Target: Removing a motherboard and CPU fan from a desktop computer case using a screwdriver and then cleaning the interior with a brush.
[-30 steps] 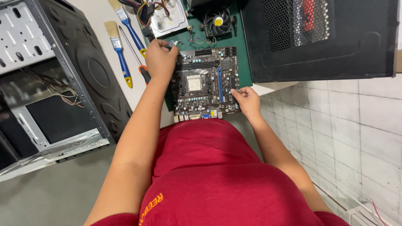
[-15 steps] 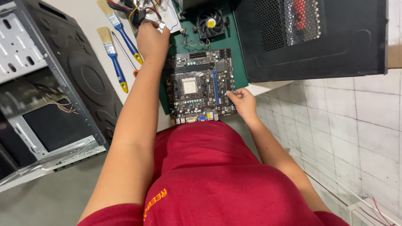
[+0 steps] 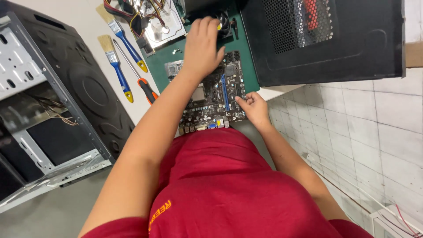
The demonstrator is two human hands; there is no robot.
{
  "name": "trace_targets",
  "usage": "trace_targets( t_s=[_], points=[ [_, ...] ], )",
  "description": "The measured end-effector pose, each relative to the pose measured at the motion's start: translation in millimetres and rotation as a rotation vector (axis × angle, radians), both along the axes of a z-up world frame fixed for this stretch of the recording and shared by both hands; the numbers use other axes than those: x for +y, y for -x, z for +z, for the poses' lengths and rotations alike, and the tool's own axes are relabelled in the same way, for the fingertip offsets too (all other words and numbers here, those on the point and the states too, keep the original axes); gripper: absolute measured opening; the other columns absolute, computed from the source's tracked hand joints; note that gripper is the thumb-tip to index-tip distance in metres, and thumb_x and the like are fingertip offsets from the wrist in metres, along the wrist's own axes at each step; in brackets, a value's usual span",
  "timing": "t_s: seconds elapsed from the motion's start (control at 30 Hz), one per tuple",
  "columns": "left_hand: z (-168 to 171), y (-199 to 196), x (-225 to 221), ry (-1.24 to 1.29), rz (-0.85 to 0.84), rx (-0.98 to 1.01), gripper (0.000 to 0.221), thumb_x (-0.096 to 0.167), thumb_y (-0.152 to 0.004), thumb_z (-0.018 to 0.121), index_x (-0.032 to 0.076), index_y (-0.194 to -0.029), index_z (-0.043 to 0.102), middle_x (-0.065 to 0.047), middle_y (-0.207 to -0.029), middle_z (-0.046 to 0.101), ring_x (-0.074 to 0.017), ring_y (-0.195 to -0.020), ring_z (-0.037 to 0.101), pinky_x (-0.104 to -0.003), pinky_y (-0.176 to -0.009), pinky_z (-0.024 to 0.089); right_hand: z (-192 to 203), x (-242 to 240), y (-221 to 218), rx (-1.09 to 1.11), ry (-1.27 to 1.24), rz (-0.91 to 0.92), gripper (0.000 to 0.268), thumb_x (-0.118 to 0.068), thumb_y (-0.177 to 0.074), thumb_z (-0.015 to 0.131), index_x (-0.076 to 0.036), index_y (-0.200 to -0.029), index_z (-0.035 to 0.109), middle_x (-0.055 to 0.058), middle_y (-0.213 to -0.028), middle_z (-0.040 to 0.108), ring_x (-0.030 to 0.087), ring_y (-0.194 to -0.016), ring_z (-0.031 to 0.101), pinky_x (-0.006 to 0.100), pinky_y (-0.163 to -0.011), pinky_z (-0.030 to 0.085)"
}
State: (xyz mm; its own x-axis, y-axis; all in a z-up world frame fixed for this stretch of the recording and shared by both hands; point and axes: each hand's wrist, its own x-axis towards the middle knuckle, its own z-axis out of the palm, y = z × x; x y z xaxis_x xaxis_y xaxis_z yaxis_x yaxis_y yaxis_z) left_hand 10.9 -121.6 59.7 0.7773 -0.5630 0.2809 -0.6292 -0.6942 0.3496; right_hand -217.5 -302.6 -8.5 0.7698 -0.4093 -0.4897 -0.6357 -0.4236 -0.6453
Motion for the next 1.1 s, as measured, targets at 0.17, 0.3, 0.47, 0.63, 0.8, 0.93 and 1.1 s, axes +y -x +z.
trace_targets(
  t_s=[0.17, 0.3, 0.47, 0.63, 0.8, 0.93, 1.1],
  points=[
    [-42.8, -22.5, -28.8, -0.17, 0.243, 0.149, 0.099, 0.054, -0.079, 0.091, 0.004, -0.146, 0.039, -0.016, -0.14, 0.045, -0.036, -0.123, 0.047, -0.044, -0.105, 0.045, 5.8, 3.2, -1.3, -0.001, -0.015, -0.038, 0.039, -0.044, -0.09, 0.081, -0.015, -0.083, 0.056, -0.009, -0.063, 0.046, 0.006, -0.063, 0.041, 0.027, -0.066, 0.037],
    [-55.0, -19.5, -32.3, -0.241, 0.275, 0.148, 0.109, 0.054, -0.079, 0.095, 0.01, -0.154, 0.029, -0.014, -0.145, 0.037, -0.038, -0.119, 0.047, -0.046, -0.097, 0.053, 0.1, 4.8, 3.5, -0.033, 0.019, -0.022, 0.041, -0.042, -0.09, 0.08, -0.015, -0.079, 0.052, -0.009, -0.06, 0.045, 0.007, -0.061, 0.04, 0.028, -0.064, 0.037],
    [-55.7, -20.0, -31.8, -0.17, 0.256, 0.144, 0.098, 0.037, -0.074, 0.096, 0.009, -0.147, 0.038, -0.017, -0.143, 0.036, -0.0393, -0.12, 0.046, -0.046, -0.093, 0.057, 12.7, 7.0, -1.5, 0.019, 0.003, -0.036, 0.038, -0.044, -0.091, 0.079, -0.013, -0.084, 0.057, -0.008, -0.062, 0.047, 0.007, -0.063, 0.043, 0.028, -0.066, 0.04],
    [-61.8, -20.4, -26.4, -0.071, 0.185, 0.192, 0.097, 0.025, -0.077, 0.096, 0.002, -0.149, 0.035, -0.019, -0.146, 0.036, -0.0374, -0.114, 0.056, -0.043, -0.093, 0.056, 11.4, 6.9, -3.0, 0.038, 0.011, -0.027, 0.039, -0.045, -0.091, 0.079, -0.014, -0.083, 0.056, -0.008, -0.062, 0.048, 0.007, -0.063, 0.044, 0.028, -0.067, 0.041],
    [-56.6, -16.2, -17.6, 0.015, 0.148, 0.2, 0.098, 0.019, -0.077, 0.097, 0.013, -0.151, 0.033, -0.019, -0.15, 0.03, -0.0406, -0.121, 0.056, -0.047, -0.1, 0.055, 10.7, 6.0, -2.8, 0.043, 0.01, -0.022, 0.039, -0.045, -0.091, 0.078, -0.014, -0.083, 0.056, -0.008, -0.062, 0.047, 0.007, -0.063, 0.043, 0.028, -0.067, 0.04],
    [-46.6, -10.3, -6.2, 0.076, 0.081, 0.182, 0.094, 0.011, -0.077, 0.095, 0.013, -0.151, 0.036, -0.019, -0.151, 0.031, -0.043, -0.131, 0.051, -0.05, -0.109, 0.051, 17.6, 6.8, -4.8, 0.071, 0.003, -0.041, 0.039, -0.046, -0.091, 0.078, -0.014, -0.085, 0.058, -0.008, -0.064, 0.048, 0.007, -0.064, 0.044, 0.028, -0.066, 0.041],
    [-31.1, 3.9, 15.5, 0.269, -0.005, 0.123, 0.075, 0.007, -0.077, 0.088, 0.016, -0.143, 0.053, -0.019, -0.156, 0.037, -0.0412, -0.118, 0.05, -0.055, -0.102, 0.048, 25.0, 4.8, -8.7, 0.063, 0.035, 0.028, 0.038, -0.048, -0.092, 0.075, -0.013, -0.086, 0.061, -0.007, -0.067, 0.053, 0.009, -0.066, 0.049, 0.031, -0.066, 0.042]
  ],
)
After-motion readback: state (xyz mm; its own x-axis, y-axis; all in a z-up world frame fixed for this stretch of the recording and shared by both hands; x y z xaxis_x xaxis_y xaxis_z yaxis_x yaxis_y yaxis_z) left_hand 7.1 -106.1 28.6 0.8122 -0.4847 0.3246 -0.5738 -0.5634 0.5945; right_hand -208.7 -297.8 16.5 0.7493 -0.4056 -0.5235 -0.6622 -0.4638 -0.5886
